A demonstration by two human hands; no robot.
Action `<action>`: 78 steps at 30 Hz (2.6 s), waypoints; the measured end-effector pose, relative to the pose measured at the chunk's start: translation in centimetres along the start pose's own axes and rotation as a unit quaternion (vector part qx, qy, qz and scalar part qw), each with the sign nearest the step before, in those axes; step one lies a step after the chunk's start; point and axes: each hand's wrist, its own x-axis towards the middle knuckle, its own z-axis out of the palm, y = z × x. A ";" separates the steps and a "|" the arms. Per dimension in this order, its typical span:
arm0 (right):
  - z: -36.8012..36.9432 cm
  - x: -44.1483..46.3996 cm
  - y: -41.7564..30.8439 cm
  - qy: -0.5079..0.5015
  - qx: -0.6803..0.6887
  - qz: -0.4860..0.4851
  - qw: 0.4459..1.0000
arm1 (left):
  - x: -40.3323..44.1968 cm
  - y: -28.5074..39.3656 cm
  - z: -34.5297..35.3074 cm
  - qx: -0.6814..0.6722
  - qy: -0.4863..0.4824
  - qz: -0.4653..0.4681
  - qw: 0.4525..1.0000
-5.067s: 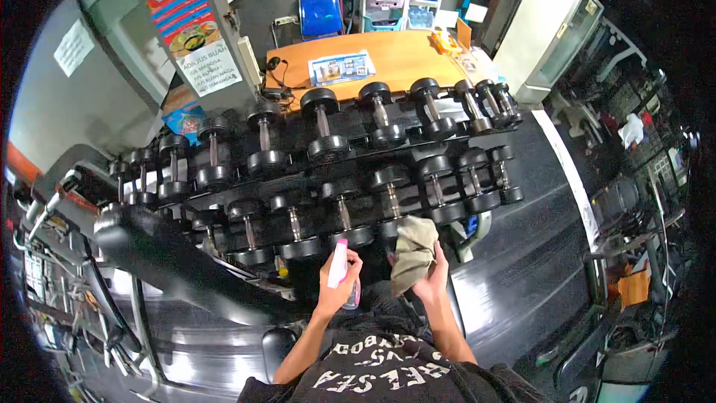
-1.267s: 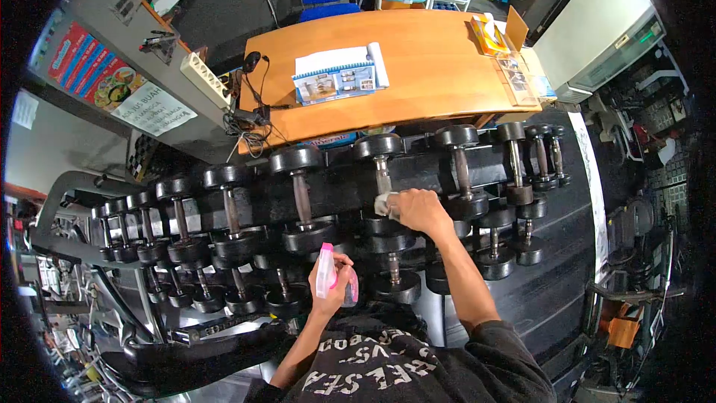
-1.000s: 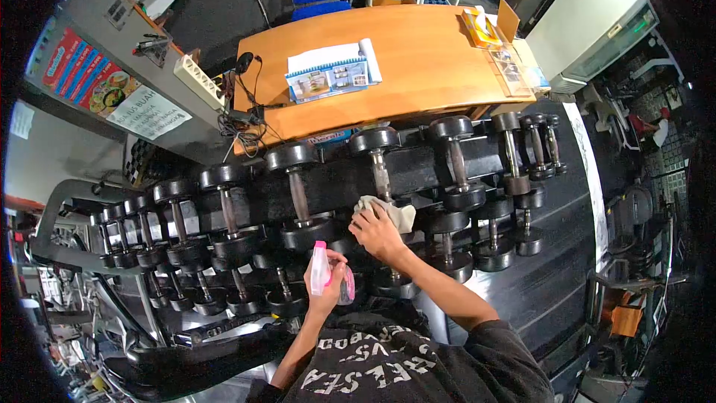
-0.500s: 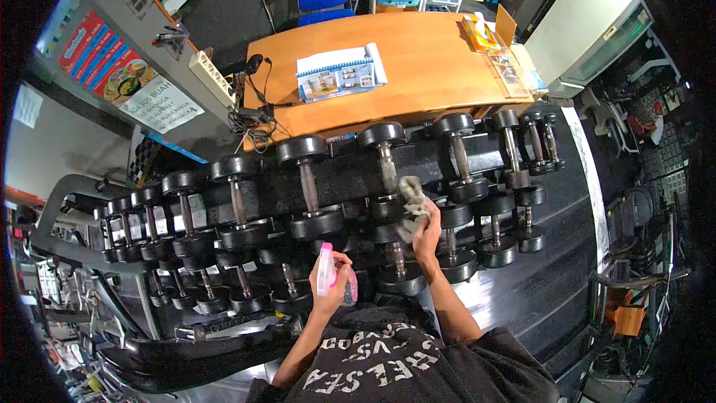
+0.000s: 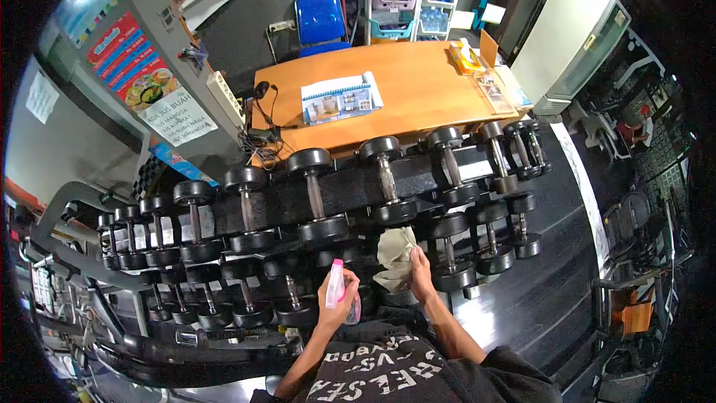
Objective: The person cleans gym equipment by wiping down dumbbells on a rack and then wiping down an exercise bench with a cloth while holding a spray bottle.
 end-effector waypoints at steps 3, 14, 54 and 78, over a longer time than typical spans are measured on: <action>1.4 -3.2 -2.6 -0.038 0.153 0.086 0.984 | -1.5 0.1 0.0 -0.013 -0.020 0.010 1.000; 1.1 -15.1 -4.9 -0.049 0.290 0.152 0.944 | -11.1 0.3 -0.2 -0.050 -0.022 0.002 0.999; -19.2 -39.9 5.7 -0.083 0.274 0.193 0.939 | -39.3 -4.1 8.7 -0.124 0.043 0.019 0.991; -18.2 -44.1 2.3 -0.006 0.431 0.083 0.898 | -38.5 -6.5 10.6 -0.045 0.013 -0.084 0.995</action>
